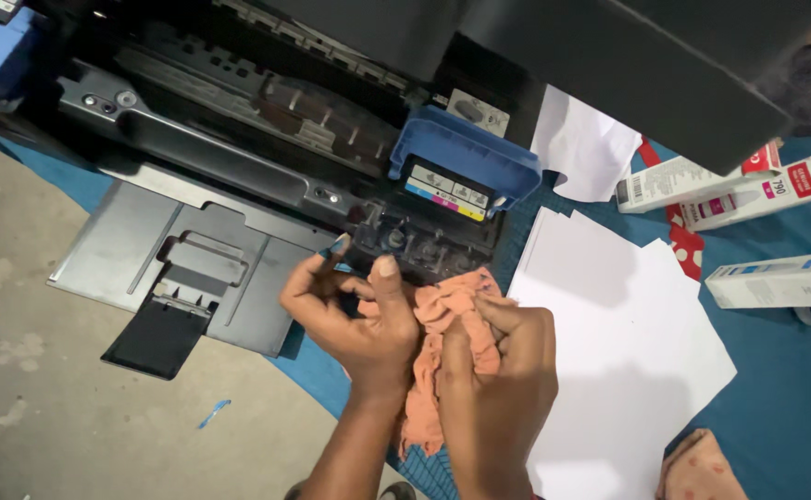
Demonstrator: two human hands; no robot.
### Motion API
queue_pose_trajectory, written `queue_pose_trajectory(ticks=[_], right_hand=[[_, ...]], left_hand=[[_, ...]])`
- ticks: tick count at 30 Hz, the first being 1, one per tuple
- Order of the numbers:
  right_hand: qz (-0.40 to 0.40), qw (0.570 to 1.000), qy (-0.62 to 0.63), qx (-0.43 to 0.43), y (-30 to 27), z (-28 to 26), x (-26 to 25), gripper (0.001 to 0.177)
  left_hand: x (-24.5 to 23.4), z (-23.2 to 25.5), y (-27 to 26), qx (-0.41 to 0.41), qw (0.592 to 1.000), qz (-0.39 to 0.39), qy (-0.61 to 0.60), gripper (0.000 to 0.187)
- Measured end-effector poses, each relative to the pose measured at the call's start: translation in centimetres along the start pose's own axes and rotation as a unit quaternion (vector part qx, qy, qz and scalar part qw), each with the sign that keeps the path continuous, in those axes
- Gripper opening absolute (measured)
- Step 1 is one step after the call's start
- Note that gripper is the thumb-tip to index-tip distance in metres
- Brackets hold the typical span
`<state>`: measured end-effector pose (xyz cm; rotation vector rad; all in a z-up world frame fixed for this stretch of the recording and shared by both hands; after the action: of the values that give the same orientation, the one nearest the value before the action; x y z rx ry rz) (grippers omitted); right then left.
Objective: The person wipes the interior of a Canon printer with a cloth, then closes the lid and prints several blank sheets of paper. They open the lid again to place more paper and continue printing.
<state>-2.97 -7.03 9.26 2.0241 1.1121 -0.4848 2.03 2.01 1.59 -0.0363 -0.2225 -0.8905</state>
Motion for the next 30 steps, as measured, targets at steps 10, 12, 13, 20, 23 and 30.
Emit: queue_pose_trajectory(ticks=[10, 12, 13, 20, 23, 30], right_hand=[[0.024, 0.997, 0.067, 0.037, -1.5, 4.8, -0.6, 0.024], [0.029, 0.988, 0.136, 0.07, -1.3, 4.7, -0.5, 0.022], [0.039, 0.978, 0.188, 0.082, -0.9, 4.5, -0.4, 0.023], [0.032, 0.994, 0.098, -0.032, 3.5, 1.5, -0.4, 0.021], [0.025, 0.997, 0.067, -0.007, 4.2, 0.8, -0.2, 0.02], [0.02, 0.997, 0.079, 0.01, 3.5, 0.6, -0.8, 0.02]], left_hand=[[0.3, 0.5, -0.5, 0.067, 0.996, -0.022, 0.061, 0.058], [0.4, 0.9, -0.7, 0.112, 0.989, -0.028, 0.094, 0.06], [0.6, 1.0, -0.8, 0.11, 0.99, -0.034, 0.084, 0.061], [0.6, 1.3, -1.2, 0.109, 0.988, -0.044, 0.098, 0.064], [0.5, 1.3, -1.1, 0.122, 0.985, -0.036, 0.113, 0.065], [0.5, 1.2, -0.8, 0.095, 0.989, -0.029, 0.106, 0.068]])
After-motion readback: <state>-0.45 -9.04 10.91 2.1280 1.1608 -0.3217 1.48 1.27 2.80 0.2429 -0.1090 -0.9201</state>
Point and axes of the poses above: each hand's wrist, its own y-axis towards the middle knuckle, its own x-axis out of the palm, z = x × y, the point moved 3 cm from there along y, towards the middle knuckle, and after that the axes turned 11 degrees about -x, right-handed, at the moved point
